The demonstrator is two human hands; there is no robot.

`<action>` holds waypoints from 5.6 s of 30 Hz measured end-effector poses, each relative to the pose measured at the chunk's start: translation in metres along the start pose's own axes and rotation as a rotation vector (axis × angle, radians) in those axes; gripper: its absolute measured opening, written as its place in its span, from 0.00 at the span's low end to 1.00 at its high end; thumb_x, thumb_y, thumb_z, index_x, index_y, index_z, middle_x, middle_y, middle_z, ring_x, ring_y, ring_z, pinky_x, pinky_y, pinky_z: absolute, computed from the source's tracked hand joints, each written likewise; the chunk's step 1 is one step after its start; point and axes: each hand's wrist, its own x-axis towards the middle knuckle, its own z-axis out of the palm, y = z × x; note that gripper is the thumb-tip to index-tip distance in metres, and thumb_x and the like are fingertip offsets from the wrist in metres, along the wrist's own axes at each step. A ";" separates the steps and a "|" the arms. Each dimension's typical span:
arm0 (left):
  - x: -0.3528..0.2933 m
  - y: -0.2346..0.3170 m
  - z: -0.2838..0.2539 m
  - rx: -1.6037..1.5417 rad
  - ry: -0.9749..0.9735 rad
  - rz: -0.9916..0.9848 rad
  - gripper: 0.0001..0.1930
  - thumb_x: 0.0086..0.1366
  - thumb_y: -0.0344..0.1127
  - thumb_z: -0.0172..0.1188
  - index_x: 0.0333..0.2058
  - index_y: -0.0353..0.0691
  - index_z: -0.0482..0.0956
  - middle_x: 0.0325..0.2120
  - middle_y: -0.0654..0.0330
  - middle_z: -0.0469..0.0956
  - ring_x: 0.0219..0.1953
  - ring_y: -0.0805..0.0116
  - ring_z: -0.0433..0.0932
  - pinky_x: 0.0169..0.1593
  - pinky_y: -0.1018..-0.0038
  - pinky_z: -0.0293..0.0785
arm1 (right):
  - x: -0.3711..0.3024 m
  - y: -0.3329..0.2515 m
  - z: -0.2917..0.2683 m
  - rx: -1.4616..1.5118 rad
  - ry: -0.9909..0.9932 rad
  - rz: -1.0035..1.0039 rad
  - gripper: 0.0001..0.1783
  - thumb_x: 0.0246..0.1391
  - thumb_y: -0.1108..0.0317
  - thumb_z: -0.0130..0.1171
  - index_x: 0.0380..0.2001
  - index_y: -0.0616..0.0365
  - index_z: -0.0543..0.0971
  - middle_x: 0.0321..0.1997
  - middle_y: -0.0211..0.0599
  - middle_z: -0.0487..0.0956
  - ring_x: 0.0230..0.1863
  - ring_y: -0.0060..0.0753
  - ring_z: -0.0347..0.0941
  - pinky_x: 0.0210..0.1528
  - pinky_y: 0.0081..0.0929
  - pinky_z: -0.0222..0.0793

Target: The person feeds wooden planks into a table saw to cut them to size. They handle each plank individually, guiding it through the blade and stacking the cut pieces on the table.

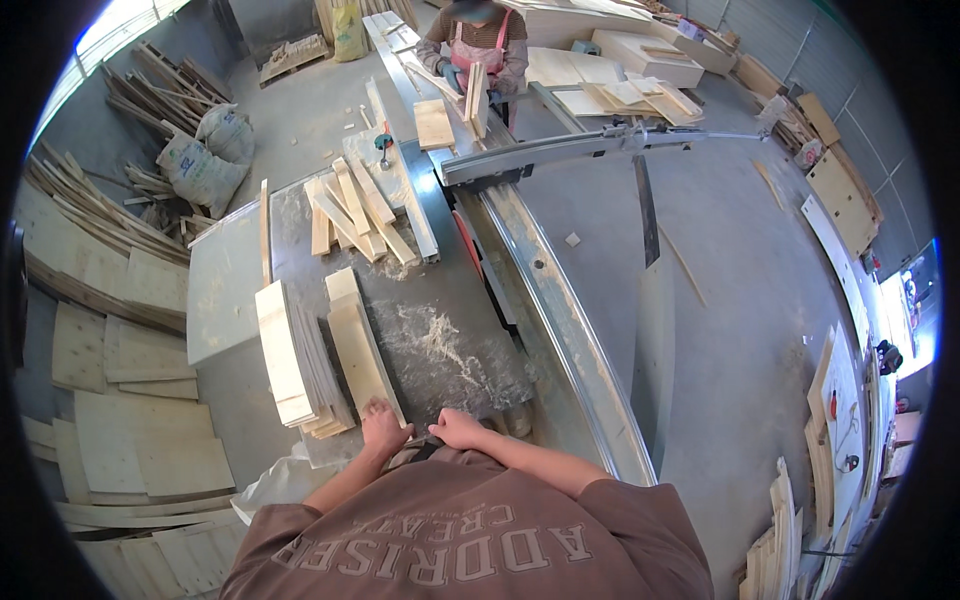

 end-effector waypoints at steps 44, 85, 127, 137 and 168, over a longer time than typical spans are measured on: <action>0.021 -0.019 -0.001 -0.076 -0.223 -0.044 0.43 0.50 0.58 0.76 0.57 0.28 0.81 0.63 0.40 0.75 0.69 0.36 0.70 0.70 0.55 0.73 | -0.014 0.058 0.002 0.115 -0.052 -0.077 0.23 0.62 0.47 0.70 0.36 0.60 0.84 0.38 0.49 0.88 0.41 0.49 0.85 0.45 0.45 0.78; 0.001 -0.029 -0.003 -0.021 -0.234 0.025 0.59 0.53 0.64 0.72 0.71 0.20 0.64 0.72 0.25 0.61 0.75 0.36 0.64 0.81 0.52 0.50 | -0.010 -0.202 -0.331 -0.825 1.535 -0.811 0.45 0.62 0.60 0.65 0.78 0.59 0.61 0.78 0.58 0.63 0.70 0.57 0.67 0.70 0.55 0.61; 0.006 -0.023 0.002 0.002 -0.243 -0.030 0.58 0.50 0.59 0.72 0.73 0.26 0.63 0.76 0.35 0.60 0.77 0.31 0.57 0.77 0.54 0.62 | -0.066 0.000 -0.054 -0.216 -0.144 -0.351 0.28 0.67 0.55 0.64 0.62 0.62 0.76 0.60 0.52 0.82 0.63 0.57 0.77 0.65 0.49 0.74; 0.002 -0.020 -0.001 0.005 -0.241 -0.027 0.58 0.52 0.59 0.72 0.74 0.27 0.61 0.77 0.34 0.57 0.78 0.32 0.56 0.76 0.54 0.64 | -0.066 0.005 -0.047 -0.218 -0.149 -0.354 0.26 0.67 0.55 0.64 0.59 0.62 0.76 0.57 0.56 0.82 0.61 0.60 0.78 0.62 0.52 0.75; 0.125 -0.024 -0.030 -0.353 0.465 -0.251 0.50 0.58 0.44 0.71 0.74 0.30 0.58 0.74 0.37 0.60 0.77 0.37 0.54 0.79 0.47 0.51 | 0.050 0.121 -0.114 -0.077 0.929 0.439 0.20 0.68 0.51 0.62 0.48 0.58 0.76 0.52 0.50 0.77 0.58 0.59 0.72 0.60 0.54 0.68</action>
